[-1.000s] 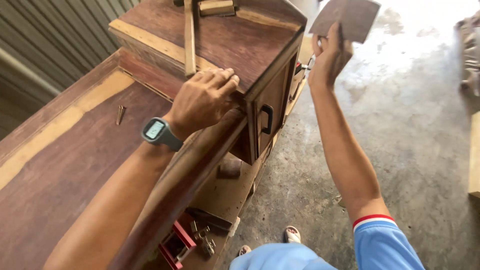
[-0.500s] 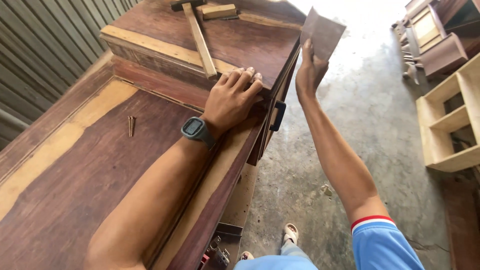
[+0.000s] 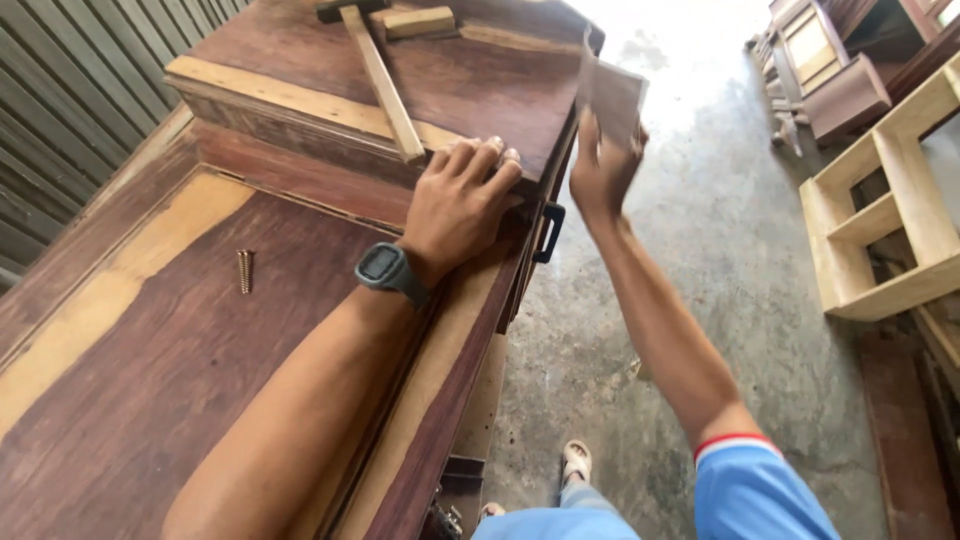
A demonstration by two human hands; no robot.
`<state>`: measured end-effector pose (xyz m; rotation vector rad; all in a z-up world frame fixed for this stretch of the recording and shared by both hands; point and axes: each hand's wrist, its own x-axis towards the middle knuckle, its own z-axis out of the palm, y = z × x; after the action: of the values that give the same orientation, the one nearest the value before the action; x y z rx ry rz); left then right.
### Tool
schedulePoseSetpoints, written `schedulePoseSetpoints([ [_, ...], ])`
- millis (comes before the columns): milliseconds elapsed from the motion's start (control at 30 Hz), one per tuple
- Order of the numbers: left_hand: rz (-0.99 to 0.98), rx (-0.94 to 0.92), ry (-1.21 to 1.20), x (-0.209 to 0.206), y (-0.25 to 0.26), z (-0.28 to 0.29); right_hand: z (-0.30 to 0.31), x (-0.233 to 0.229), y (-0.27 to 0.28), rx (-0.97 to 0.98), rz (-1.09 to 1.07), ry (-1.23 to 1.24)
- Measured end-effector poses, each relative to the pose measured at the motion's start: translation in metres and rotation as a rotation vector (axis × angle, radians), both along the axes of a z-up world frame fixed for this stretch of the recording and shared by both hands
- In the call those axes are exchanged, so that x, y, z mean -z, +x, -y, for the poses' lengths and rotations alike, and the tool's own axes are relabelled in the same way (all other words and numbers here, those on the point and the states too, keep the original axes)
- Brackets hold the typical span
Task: The person sands the edges and corners of a wooden cabinet using a sanding block. They move around the cabinet to reach different sides, smoothing the wood surfaces by hand.
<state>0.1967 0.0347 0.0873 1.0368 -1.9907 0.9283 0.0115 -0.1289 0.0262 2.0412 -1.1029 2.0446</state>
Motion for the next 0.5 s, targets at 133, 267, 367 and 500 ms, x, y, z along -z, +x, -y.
schedulePoseSetpoints([
  [133, 0.053, -0.071, 0.133, -0.012, -0.004, -0.013, 0.023, -0.009, 0.005, -0.018, 0.029, 0.087],
  [267, 0.059, -0.079, 0.092, -0.010, -0.002, -0.010, -0.054, -0.005, 0.001, -0.088, -0.061, -0.030],
  [367, 0.060, -0.076, 0.120, -0.012, -0.002, -0.009, -0.032, -0.024, 0.000, 0.089, -0.210, -0.306],
  [500, 0.056, -0.079, 0.094, -0.016, -0.005, -0.015, 0.000, -0.016, 0.000, 0.014, -0.064, 0.066],
])
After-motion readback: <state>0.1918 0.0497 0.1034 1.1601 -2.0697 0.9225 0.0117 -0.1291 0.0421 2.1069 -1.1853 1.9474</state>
